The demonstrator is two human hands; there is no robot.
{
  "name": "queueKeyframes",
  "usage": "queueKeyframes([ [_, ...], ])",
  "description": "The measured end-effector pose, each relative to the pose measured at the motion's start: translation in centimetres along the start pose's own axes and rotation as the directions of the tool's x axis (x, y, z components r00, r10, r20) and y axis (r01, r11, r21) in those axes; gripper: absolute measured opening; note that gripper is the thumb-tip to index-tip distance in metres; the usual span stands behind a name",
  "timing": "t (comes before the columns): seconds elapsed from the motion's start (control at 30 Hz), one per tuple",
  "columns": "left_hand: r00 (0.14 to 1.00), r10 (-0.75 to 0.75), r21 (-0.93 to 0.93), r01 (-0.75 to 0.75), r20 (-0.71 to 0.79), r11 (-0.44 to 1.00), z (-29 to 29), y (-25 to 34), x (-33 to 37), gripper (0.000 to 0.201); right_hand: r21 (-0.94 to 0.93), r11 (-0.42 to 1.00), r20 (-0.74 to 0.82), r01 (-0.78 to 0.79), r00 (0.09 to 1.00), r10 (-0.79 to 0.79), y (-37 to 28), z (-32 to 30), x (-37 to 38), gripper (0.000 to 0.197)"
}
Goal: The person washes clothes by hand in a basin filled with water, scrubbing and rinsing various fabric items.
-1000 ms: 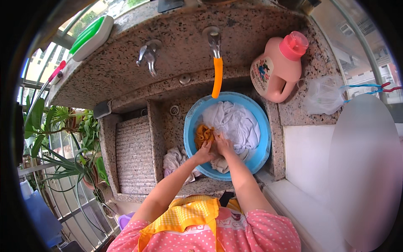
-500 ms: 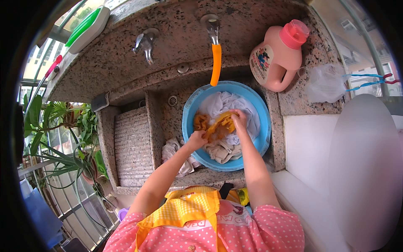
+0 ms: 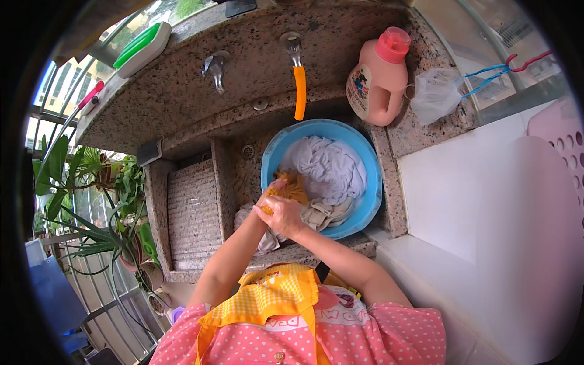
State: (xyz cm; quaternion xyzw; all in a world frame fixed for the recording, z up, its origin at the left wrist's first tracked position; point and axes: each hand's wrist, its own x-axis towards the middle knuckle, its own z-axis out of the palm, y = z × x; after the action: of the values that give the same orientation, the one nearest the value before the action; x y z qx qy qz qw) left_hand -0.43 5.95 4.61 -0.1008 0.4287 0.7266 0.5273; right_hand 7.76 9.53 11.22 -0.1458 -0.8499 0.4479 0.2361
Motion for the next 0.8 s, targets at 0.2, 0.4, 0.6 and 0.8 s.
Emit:
queueKeyframes([
  [0.2, 0.985, -0.155, -0.059, 0.150, -0.075, 0.987, 2.8, -1.4, 0.3, 0.026, -0.028, 0.911, -0.297, -0.412, 0.873, 0.386, 7.8, -0.8, 2.9, 0.028],
  [0.4, 0.991, 0.079, 0.245, -0.103, 0.106, 0.964, 2.8, 1.8, -3.5, 0.031, 0.019, 0.999, -0.201, 0.039, 0.979, -0.034, -2.9, -0.5, 0.8, 0.018],
  [0.6, 0.985, -0.155, 0.049, 0.159, -0.076, 0.986, 4.6, 2.1, -3.0, 0.029, 0.205, 0.889, -0.286, -0.410, 0.844, 0.455, 4.6, -1.6, 4.5, 0.035],
  [0.8, 0.969, -0.137, -0.250, 0.187, 0.204, 0.950, 8.6, 6.7, -6.5, 0.034, 0.888, 0.173, 0.247, -0.427, 0.758, 0.604, 10.3, -1.2, 2.5, 0.047],
])
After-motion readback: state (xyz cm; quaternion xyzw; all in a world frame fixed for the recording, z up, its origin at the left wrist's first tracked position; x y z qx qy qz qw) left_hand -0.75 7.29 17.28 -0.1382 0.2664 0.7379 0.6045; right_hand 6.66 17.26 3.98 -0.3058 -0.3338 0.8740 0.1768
